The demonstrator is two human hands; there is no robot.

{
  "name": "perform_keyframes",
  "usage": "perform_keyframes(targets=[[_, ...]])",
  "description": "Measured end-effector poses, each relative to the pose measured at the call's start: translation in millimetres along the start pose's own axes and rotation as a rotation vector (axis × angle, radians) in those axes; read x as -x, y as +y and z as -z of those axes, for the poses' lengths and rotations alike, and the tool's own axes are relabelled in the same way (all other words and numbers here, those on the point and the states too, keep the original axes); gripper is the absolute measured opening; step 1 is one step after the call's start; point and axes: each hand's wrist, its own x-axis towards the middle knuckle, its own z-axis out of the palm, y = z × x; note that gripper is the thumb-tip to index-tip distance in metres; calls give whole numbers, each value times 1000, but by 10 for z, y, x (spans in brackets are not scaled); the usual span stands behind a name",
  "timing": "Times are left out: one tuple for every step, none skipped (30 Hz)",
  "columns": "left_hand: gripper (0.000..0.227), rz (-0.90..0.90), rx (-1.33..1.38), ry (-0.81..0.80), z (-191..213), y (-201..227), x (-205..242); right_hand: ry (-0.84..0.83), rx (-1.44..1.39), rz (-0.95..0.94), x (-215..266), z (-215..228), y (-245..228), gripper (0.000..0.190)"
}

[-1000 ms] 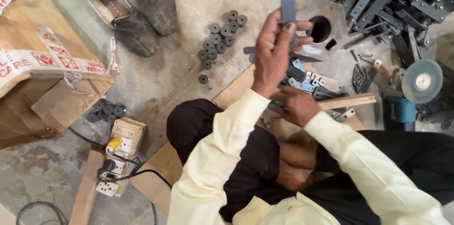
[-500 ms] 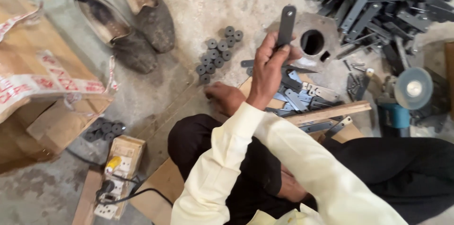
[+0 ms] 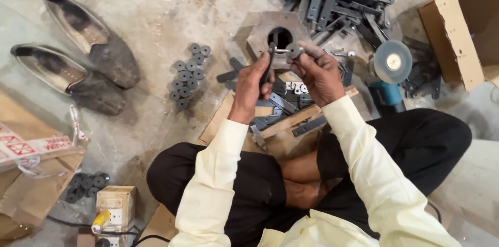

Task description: Assembling and grinding metal hinge-like components using a hammer and an angle grinder.

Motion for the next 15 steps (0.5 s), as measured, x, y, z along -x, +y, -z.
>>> perform_keyframes(targets=[[52,8,-5,-7,-10,-19,-11,10,-4,4,4,20,-20,39],[53,7,-35,8,-7,-35,-20,-33,15,0,-3,31,-32,39],[54,6,-64,23,6,-46,-28,-77,35,-5,-12,33,-38,40],[54,9,-66,25,8,-55,-35,-75,32,-7,-24,53,-42,40],[54,-1,-55,31,17,-61,-41,-97,49,-8,-38,67,-41,40],[54,-11,-42,40,29,-69,-44,-120,67,-11,-52,79,-37,40],[54,-8,-43,43,40,-85,-56,-119,64,-15,-62,100,-37,40],[54,-30,-68,55,43,-105,-72,-117,97,-11,-70,127,-45,40],[53,-53,-93,67,47,-126,-86,-115,129,-6,-76,153,-52,40],[53,-50,-92,70,29,-100,-74,-114,128,-11,-86,158,-68,40],[53,-119,-176,67,11,-74,-62,-114,175,-16,-94,163,-84,40],[53,-188,-261,61,-9,-46,-51,-113,221,-20,-101,169,-102,39],[53,-185,-261,63,-25,-43,-49,-111,220,-23,-86,131,-125,39],[51,-202,-343,73,-46,-37,-52,-116,233,-39,-75,94,-154,39],[49,-219,-425,83,-69,-31,-53,-121,247,-55,-62,57,-185,39]])
